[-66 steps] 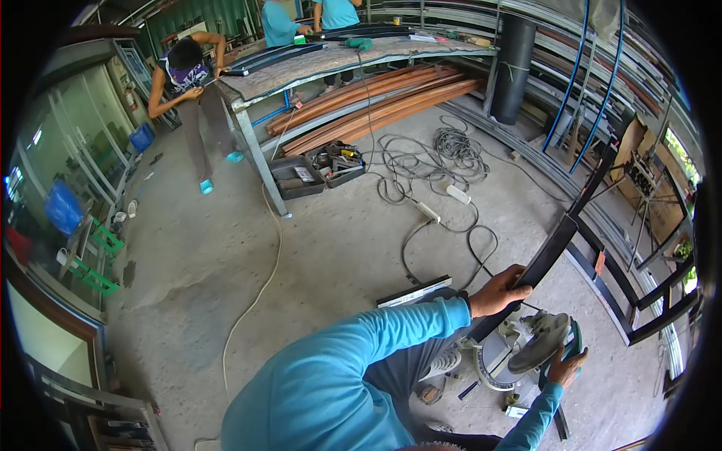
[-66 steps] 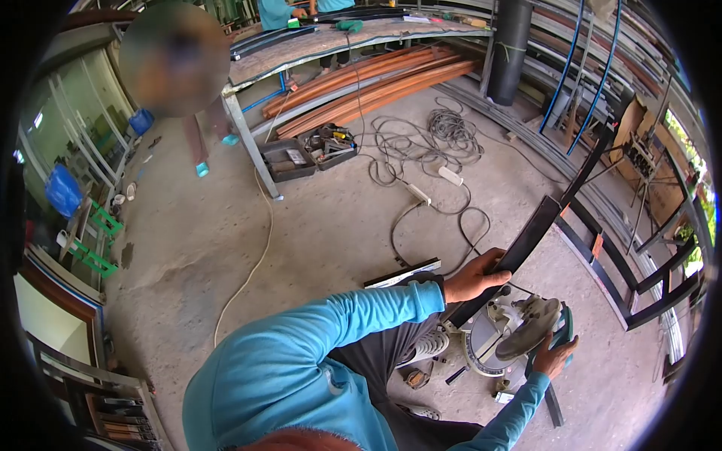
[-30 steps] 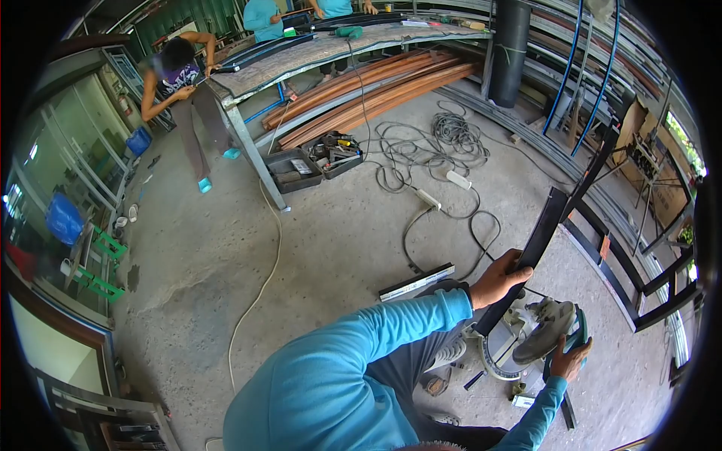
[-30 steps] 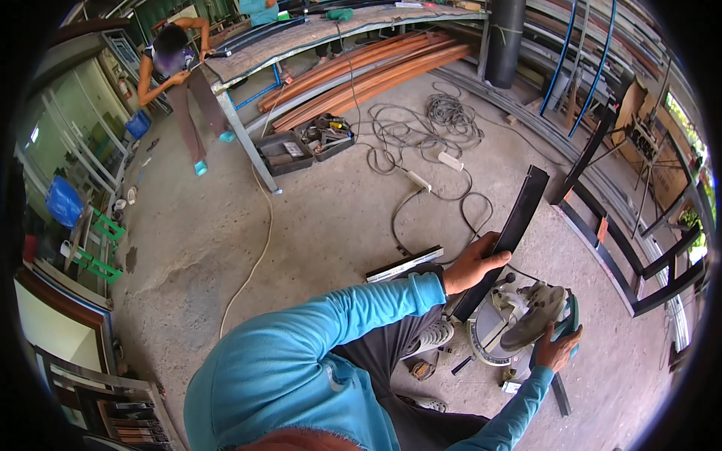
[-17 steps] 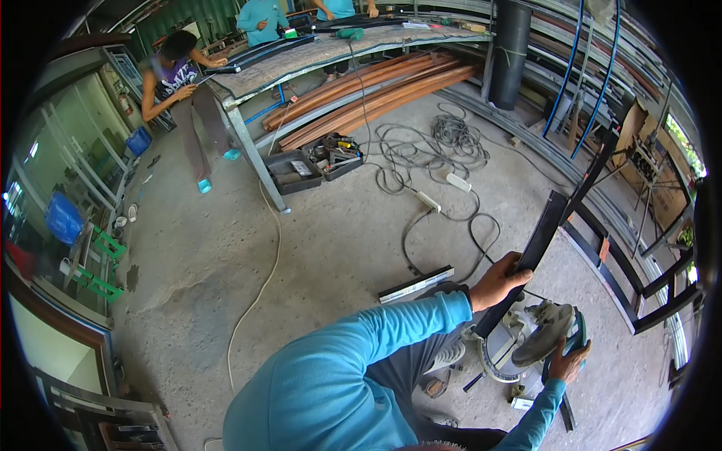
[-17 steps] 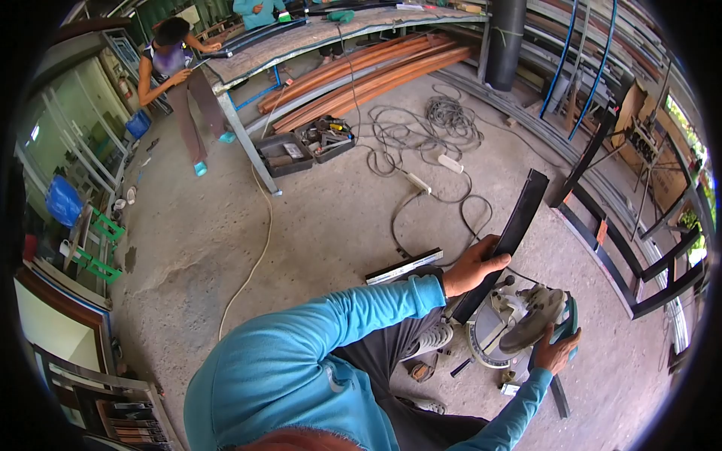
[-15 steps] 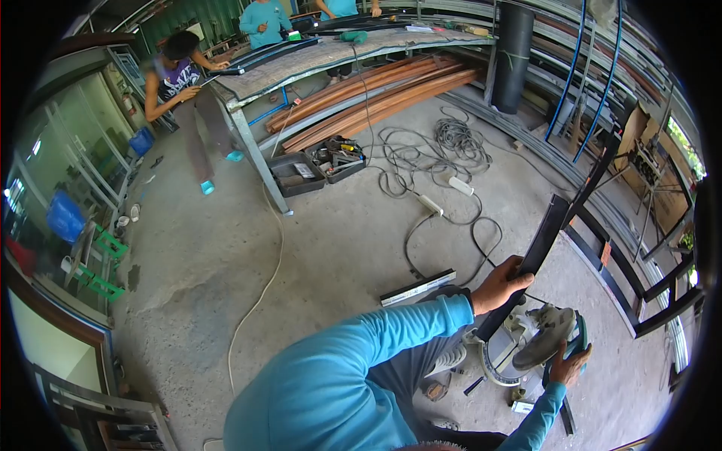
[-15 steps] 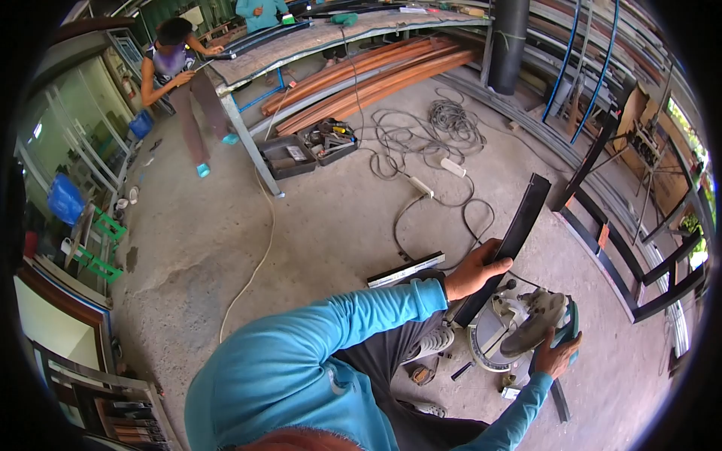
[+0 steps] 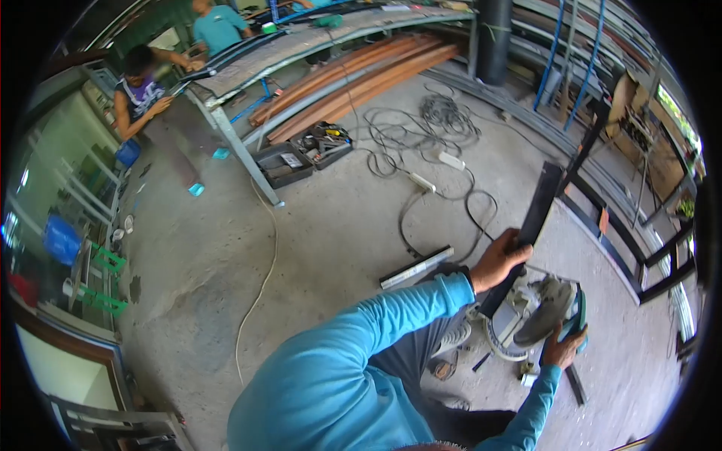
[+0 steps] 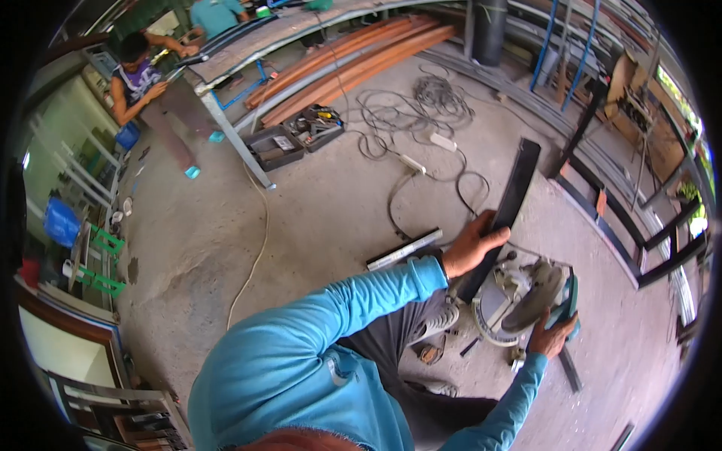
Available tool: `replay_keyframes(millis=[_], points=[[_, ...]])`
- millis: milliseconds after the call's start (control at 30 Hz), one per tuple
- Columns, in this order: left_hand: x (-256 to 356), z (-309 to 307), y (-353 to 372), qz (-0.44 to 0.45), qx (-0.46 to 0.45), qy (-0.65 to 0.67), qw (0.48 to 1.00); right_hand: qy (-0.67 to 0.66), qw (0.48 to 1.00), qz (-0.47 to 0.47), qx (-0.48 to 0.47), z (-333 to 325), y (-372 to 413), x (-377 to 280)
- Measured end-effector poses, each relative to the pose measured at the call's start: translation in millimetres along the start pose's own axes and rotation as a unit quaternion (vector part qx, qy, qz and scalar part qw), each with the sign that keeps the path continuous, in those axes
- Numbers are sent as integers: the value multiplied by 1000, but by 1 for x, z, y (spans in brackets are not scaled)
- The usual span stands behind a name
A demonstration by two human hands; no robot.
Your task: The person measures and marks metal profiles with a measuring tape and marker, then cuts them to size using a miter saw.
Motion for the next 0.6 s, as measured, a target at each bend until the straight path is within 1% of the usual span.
replay_keyframes(millis=[67,100,133,167,200,233,267,300,333,367,400,433,467,533,600], points=[[-7,2,-3,-4,8,52,999,34,998,35,-28,-9,12,-12],[-2,3,-1,-20,2,72,997,6,999,40,-26,-2,16,-6],[1,3,1,-32,18,63,997,-19,998,48,-24,4,19,1],[-7,-6,-6,28,29,-97,994,-36,997,53,-31,-6,19,-11],[-24,-14,-12,237,28,-291,926,7,1000,8,18,8,20,-2],[-19,-8,-11,144,16,-124,982,23,997,58,-34,11,18,0],[-17,-6,-9,71,25,-53,996,14,997,68,-37,0,18,-11],[-15,-4,-6,2,44,24,999,-7,991,112,-76,-17,15,-26],[-7,0,-2,-47,56,51,996,24,997,67,-4,-9,24,-17],[-9,1,-3,-30,56,56,996,-4,998,55,16,-3,28,-10],[-9,0,-6,-27,65,48,996,-12,996,86,-29,-6,29,-13],[-11,-1,-10,-17,66,53,996,-14,998,65,-19,-6,32,-14],[-14,-3,-12,-26,51,56,997,-17,997,61,-35,-3,37,-12],[-6,5,-6,-20,65,64,996,-19,998,38,-38,0,51,-10],[-4,7,-6,-19,61,56,996,-28,998,34,-47,5,63,-10]])
Point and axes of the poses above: each hand's wrist, its own y-axis away from the middle knuckle, its own z-axis out of the palm, x = y × z, the point moved 2 cm from there along -y, towards the middle knuckle, and after that the axes turned 6 degrees about -z, right-handed, at the moved point
